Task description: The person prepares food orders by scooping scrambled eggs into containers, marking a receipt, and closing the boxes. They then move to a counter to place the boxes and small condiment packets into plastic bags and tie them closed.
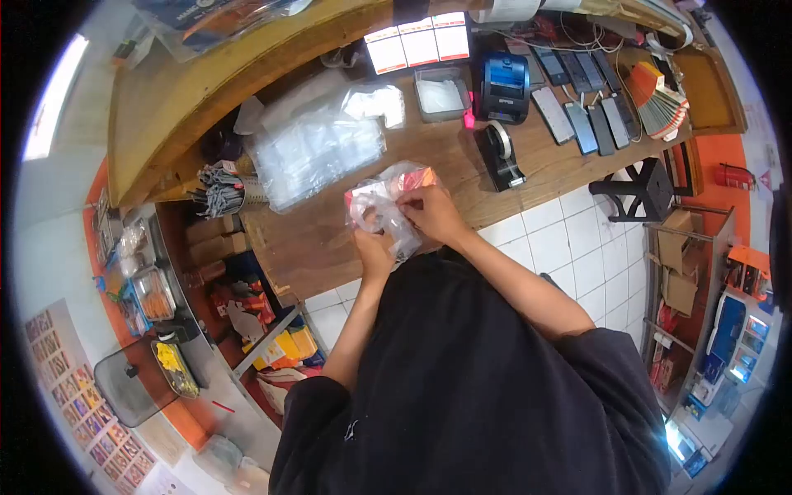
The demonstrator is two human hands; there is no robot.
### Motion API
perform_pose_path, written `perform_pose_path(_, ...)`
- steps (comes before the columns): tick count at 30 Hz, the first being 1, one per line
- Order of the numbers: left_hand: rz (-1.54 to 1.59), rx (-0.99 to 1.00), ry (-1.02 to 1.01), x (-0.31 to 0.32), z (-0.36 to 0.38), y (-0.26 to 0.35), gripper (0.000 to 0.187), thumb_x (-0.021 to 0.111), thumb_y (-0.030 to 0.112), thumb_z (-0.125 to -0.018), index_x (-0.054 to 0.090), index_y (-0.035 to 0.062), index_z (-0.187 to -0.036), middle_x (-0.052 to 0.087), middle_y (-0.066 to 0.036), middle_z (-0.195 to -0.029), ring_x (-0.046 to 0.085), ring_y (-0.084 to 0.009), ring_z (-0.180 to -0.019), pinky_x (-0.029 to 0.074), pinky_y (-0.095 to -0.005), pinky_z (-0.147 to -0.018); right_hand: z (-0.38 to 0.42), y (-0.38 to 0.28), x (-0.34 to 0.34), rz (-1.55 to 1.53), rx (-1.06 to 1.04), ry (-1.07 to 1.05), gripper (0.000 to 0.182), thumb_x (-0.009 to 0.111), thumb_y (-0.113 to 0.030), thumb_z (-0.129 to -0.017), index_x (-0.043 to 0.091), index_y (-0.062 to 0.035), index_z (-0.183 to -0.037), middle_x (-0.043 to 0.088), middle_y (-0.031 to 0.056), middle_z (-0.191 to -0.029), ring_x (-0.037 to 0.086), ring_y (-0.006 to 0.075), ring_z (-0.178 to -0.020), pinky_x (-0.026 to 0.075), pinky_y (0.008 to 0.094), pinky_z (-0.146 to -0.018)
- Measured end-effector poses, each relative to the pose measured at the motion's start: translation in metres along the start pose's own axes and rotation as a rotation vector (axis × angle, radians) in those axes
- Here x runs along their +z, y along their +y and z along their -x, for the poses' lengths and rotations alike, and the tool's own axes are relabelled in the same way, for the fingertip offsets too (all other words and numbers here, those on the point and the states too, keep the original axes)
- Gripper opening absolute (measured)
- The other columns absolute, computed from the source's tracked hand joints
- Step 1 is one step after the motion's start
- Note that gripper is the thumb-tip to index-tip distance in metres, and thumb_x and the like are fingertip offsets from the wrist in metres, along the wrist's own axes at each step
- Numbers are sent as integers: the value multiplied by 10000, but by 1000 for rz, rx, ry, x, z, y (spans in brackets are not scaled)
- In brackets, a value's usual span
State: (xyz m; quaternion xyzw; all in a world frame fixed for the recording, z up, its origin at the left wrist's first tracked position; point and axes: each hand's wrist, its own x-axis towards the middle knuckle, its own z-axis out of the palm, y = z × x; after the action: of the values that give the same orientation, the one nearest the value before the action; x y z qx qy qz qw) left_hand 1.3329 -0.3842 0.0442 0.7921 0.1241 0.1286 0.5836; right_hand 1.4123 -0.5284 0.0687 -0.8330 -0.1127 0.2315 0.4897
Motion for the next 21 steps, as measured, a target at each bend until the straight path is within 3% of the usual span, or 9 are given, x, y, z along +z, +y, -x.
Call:
perform_pose_path(4, 171, 36, 136, 8, 4, -12, 282, 728, 38, -767, 706, -40, -1038, 716, -157, -959, 684, -206, -941, 531, -340, -798, 3, 7, 6, -15, -62, 23, 204, 696, -55, -874, 756, -1, -1062, 755, 156, -919, 729, 206, -794, 573, 346, -732)
perform_pose_path(6, -21, 145, 44, -4, -1, 1, 264, 749, 65, -777, 706, -27, -1021, 720, -130, -944, 668, -174, -952, 517, -326, -834, 2, 7, 7, 1, -111, 36, 229, 690, -37, -871, 750, -2, -1089, 750, 150, -886, 719, 190, -759, 574, 333, -705)
perform_pose_path(7, -117, 201, -3, -8, -3, 6, 257, 759, 79, -782, 706, -21, -1012, 723, -116, -936, 659, -158, -957, 511, -319, -851, 1, 8, 5, -49, -38, -51, 247, 685, -26, -866, 745, 3, -1103, 746, 140, -874, 711, 176, -750, 570, 324, -697)
perform_pose_path(9, -27, 19, -17, -12, -2, 8, 269, 743, 42, -797, 690, -23, -1053, 714, -120, -967, 653, -161, -992, 515, -325, -852, 1, 6, -3, -148, 111, -226, 283, 674, -4, -856, 733, 14, -1132, 739, 121, -851, 694, 149, -732, 563, 305, -682)
perform_pose_path(12, 8, -111, -31, -13, 1, 3, 292, 728, 11, -812, 666, -27, -1095, 705, -117, -967, 659, -162, -986, 528, -328, -838, -3, 28, 14, -410, 87, -182, 384, 609, 26, -812, 713, 6, -1180, 704, 88, -763, 653, 145, -581, 504, 290, -527)
perform_pose_path(13, 1, -130, -33, -13, 1, 0, 300, 725, 5, -815, 657, -28, -1106, 703, -115, -959, 663, -162, -974, 533, -328, -831, -7, 38, 20, -376, 75, -178, 382, 615, 28, -804, 714, 11, -1172, 710, 91, -779, 659, 149, -602, 511, 294, -549)
perform_pose_path(16, -31, 241, 138, -1, 5, 5, 258, 715, -17, -816, 672, -43, -1069, 713, -98, -905, 684, -174, -860, 546, -319, -803, -13, 47, 29, -288, 45, -162, 371, 629, 33, -783, 722, 18, -1142, 725, 101, -822, 678, 158, -670, 527, 306, -613)
perform_pose_path(19, 72, 84, 80, -2, 8, -11, 213, 707, -22, -816, 684, -57, -1025, 725, -98, -883, 699, -201, -822, 556, -327, -803, -5, 19, 18, -199, 26, -144, 336, 650, 25, -772, 734, 14, -1097, 740, 111, -848, 692, 164, -741, 533, 317, -670)
perform_pose_path(21, 0, 13, 73, -5, 8, 6, 190, 704, -22, -807, 689, -51, -994, 716, -155, -868, 709, -291, -809, 549, -381, -767, -1, 8, 14, -116, 14, -139, 297, 691, 0, -770, 741, 10, -1063, 748, 117, -857, 696, 169, -779, 533, 325, -703)
